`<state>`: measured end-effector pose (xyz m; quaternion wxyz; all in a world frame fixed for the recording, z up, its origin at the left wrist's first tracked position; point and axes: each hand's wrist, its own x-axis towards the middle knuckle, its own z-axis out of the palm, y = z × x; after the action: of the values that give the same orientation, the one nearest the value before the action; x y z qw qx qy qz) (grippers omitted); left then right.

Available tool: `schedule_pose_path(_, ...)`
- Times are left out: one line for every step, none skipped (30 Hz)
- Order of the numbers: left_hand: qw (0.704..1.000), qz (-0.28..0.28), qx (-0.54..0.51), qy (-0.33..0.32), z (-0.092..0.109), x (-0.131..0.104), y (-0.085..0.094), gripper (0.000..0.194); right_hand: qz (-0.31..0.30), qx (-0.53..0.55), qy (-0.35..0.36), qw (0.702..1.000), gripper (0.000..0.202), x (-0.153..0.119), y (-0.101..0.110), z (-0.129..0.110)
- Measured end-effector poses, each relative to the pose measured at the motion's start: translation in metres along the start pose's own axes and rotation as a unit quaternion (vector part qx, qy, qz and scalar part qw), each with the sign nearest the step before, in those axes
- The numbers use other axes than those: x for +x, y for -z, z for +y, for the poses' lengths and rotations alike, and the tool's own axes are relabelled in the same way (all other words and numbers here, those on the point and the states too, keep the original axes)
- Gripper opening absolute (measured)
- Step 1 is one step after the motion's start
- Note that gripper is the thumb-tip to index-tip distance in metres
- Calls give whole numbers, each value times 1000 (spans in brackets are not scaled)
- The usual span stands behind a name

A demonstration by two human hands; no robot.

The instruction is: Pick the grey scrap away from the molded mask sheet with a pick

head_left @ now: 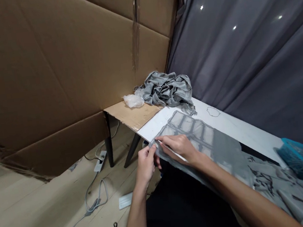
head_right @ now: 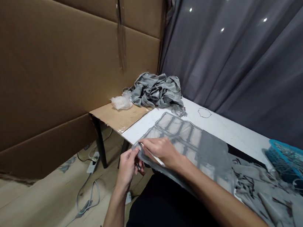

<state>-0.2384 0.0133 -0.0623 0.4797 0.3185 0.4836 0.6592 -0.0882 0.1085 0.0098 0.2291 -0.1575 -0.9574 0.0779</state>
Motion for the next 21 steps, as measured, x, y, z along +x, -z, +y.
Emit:
schedule_pose_path(1000, -1, -2, 1, -1, 0, 0, 66, 9, 15, -13, 1000, 25, 0, 1, 0)
schedule_pose_path(1000, -2, -3, 2, -1, 0, 0, 67, 16, 33, -24, 999, 26, -1, 1, 0)
schedule_pose_path(1000, -3, -3, 2, -2, 0, -1, 67, 19, 50, -33, 998, 25, -1, 1, 1)
schedule_pose_path(1000, -4, -3, 3, -2, 1, -1, 67, 19, 66, -41, 997, 25, -2, 2, 1)
schedule_pose_path(1000, -4, -3, 3, -2, 1, 0, 67, 17, 82, -49, 995, 23, -2, 2, 2)
schedule_pose_path(1000, -5, -3, 3, -2, 1, 0, 67, 16, 97, -57, 994, 22, -3, 2, 2)
schedule_pose_path(1000, -6, -3, 4, -3, 1, 0, 66, 19, 112, -61, 992, 21, -4, 2, 2)
schedule_pose_path(1000, -8, -3, 5, -3, 1, 1, 66, 24, 125, -63, 990, 19, -5, 2, 2)
schedule_pose_path(1000, -9, -4, 5, -3, 2, 2, 67, 29, 137, -63, 988, 18, -6, 2, 2)
schedule_pose_path(1000, -10, -4, 6, -3, 2, 2, 67, 33, 147, -62, 987, 18, -6, 2, 1)
schedule_pose_path(1000, -10, -4, 7, -3, 2, 3, 68, 36, 155, -62, 985, 17, -7, 1, 1)
schedule_pose_path(1000, -11, -3, 8, -3, 2, 3, 68, 37, 159, -63, 985, 17, -7, 1, 1)
schedule_pose_path(1000, -11, -3, 9, -3, 2, 3, 69, 37, 160, -63, 984, 17, -7, 1, 1)
schedule_pose_path(1000, -10, -3, 9, -3, 1, 3, 70, 37, 158, -61, 985, 17, -7, 1, 1)
schedule_pose_path(1000, -10, -2, 10, -3, 1, 3, 70, 37, 154, -57, 986, 18, -7, 1, 1)
schedule_pose_path(1000, -9, -2, 10, -3, 1, 2, 71, 36, 149, -50, 987, 19, -7, 1, 1)
schedule_pose_path(1000, -9, -3, 10, -3, 1, 2, 71, 34, 144, -41, 988, 20, -7, 2, 1)
schedule_pose_path(1000, -8, -3, 10, -2, 1, 1, 71, 31, 139, -32, 989, 21, -6, 3, 0)
schedule_pose_path(1000, -8, -4, 9, -2, 1, 1, 72, 29, 135, -25, 990, 22, -6, 4, 0)
schedule_pose_path(1000, -7, -5, 9, -2, 1, 1, 72, 27, 132, -20, 991, 24, -6, 4, -1)
schedule_pose_path(1000, -7, -6, 8, -1, 1, 1, 73, 26, 130, -17, 991, 24, -6, 5, -1)
